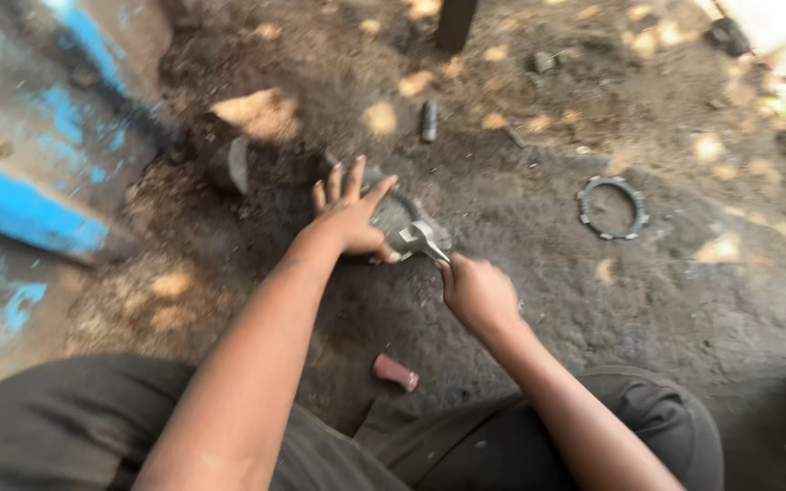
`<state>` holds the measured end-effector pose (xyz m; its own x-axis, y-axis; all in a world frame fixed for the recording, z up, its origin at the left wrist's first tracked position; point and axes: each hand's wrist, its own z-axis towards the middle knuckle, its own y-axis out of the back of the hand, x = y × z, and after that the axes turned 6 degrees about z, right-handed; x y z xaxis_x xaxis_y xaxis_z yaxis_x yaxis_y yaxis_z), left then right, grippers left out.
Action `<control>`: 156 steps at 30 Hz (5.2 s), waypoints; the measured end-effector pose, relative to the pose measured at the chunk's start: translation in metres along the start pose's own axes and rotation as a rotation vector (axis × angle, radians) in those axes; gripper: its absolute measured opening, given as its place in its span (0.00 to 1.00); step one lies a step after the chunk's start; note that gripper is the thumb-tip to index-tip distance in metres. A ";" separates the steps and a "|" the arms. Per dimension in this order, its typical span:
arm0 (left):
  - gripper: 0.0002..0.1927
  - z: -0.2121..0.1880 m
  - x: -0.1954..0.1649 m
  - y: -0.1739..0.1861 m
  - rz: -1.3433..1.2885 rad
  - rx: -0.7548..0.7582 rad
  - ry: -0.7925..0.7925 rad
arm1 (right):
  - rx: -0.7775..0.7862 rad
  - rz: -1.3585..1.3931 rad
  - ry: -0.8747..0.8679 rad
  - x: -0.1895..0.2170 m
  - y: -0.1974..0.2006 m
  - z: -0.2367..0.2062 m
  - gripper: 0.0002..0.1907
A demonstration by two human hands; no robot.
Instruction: The person sits on the ground and uses a wrench to repeatedly strike a circular metal ring resting on a stone. The person holds the ring steady with one hand while striking it with the wrench in the other hand to shape or flatten it.
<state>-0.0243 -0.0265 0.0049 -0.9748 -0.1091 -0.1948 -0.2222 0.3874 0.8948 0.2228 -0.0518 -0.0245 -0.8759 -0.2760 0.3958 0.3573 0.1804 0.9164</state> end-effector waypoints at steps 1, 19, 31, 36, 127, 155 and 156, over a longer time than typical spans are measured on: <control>0.71 0.000 0.000 0.000 0.010 0.012 0.012 | -0.133 0.183 0.085 -0.001 -0.002 -0.001 0.12; 0.73 -0.009 0.004 -0.017 0.078 -0.209 -0.029 | -0.213 0.575 -0.171 -0.018 0.011 0.014 0.17; 0.75 0.000 0.006 -0.006 0.043 -0.053 -0.025 | 0.134 0.811 -0.290 -0.015 0.034 0.025 0.14; 0.73 -0.002 0.003 -0.008 0.026 -0.064 -0.011 | -0.308 0.794 -0.053 0.001 0.024 0.019 0.15; 0.72 0.001 0.000 -0.014 0.037 -0.149 0.006 | -0.339 0.955 -0.004 -0.016 -0.017 0.018 0.17; 0.70 0.000 -0.005 -0.011 0.021 -0.106 0.037 | -0.532 0.304 0.228 -0.018 0.010 0.035 0.07; 0.70 0.000 -0.005 -0.010 0.030 -0.097 0.040 | -0.476 0.129 0.212 -0.018 0.010 0.035 0.08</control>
<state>-0.0171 -0.0301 -0.0031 -0.9789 -0.1357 -0.1529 -0.1877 0.3008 0.9350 0.2311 -0.0118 -0.0248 -0.7480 -0.4731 0.4655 0.6085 -0.2088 0.7656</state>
